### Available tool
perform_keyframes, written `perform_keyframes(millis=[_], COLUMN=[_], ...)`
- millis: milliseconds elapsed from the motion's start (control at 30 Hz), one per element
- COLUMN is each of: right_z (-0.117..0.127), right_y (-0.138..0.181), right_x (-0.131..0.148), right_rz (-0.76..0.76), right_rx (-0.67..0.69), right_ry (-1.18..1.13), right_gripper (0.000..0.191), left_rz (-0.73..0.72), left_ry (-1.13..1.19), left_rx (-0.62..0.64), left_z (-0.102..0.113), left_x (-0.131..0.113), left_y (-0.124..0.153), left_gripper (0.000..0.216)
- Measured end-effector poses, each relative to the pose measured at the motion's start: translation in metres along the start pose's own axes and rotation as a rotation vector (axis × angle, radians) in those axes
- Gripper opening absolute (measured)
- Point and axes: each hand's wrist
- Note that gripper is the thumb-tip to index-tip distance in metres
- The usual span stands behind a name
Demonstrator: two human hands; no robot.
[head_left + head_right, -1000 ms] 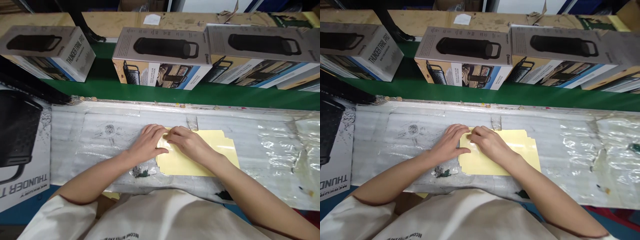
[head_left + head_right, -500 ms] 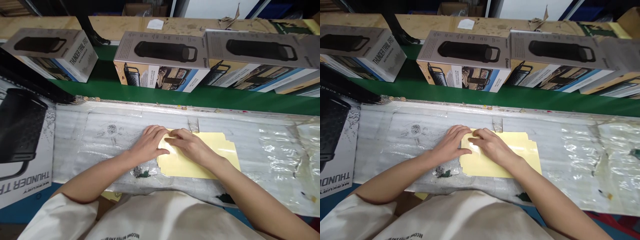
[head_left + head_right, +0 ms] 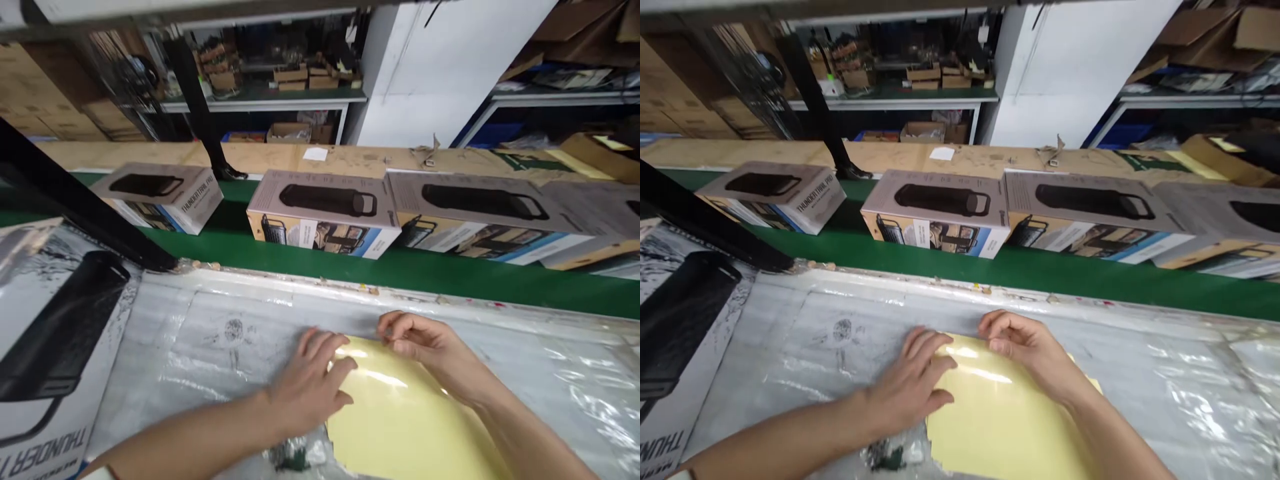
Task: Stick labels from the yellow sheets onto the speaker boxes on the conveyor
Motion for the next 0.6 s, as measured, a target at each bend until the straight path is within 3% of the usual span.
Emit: perform_keyframes(millis=[100, 200, 233, 300, 400, 600], right_z=[0.003, -0.004, -0.008, -0.015, -0.024, -0.039], right_y=[-0.034, -0.079, -0.096, -0.130, -0.176, -0.226], right_x=[0.027, 0.049, 0.052, 0.055, 0.054, 0.052], right_rz=[0.021, 0.251, 0.350, 0.528, 0.683, 0.754], right_rx=[-0.010, -0.061, -0.090, -0.135, -0.135, -0.048], right_ry=[0.103, 0.319, 0.395, 0.526, 0.696, 1.016], right_gripper=[0.038, 0.031, 0.027, 0.016, 0.022, 0.041], left_rz=[0.008, 0.173, 0.205, 0.246, 0.285, 0.283], left_ry=[-0.061, -0.174, -0.214, -0.226, -0.200, -0.244], left_rx=[-0.167, -0.323, -0.321, -0.256, -0.231, -0.290], left_z=[0.028, 0.073, 0.085, 0.098, 0.094, 0.077], left_x=[0.033, 0.094, 0.116, 0.152, 0.182, 0.190], left_y=[-0.035, -0.098, -0.119, -0.149, -0.163, -0.150], left_gripper=[0.026, 0.050, 0.063, 0.066, 0.046, 0.037])
Point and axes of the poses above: each hand's wrist, its own y-axis away from the middle knuckle, its own z-axis out of the back of the hand, x = y × z, and after that the axes turned 1 degree about z, right-handed
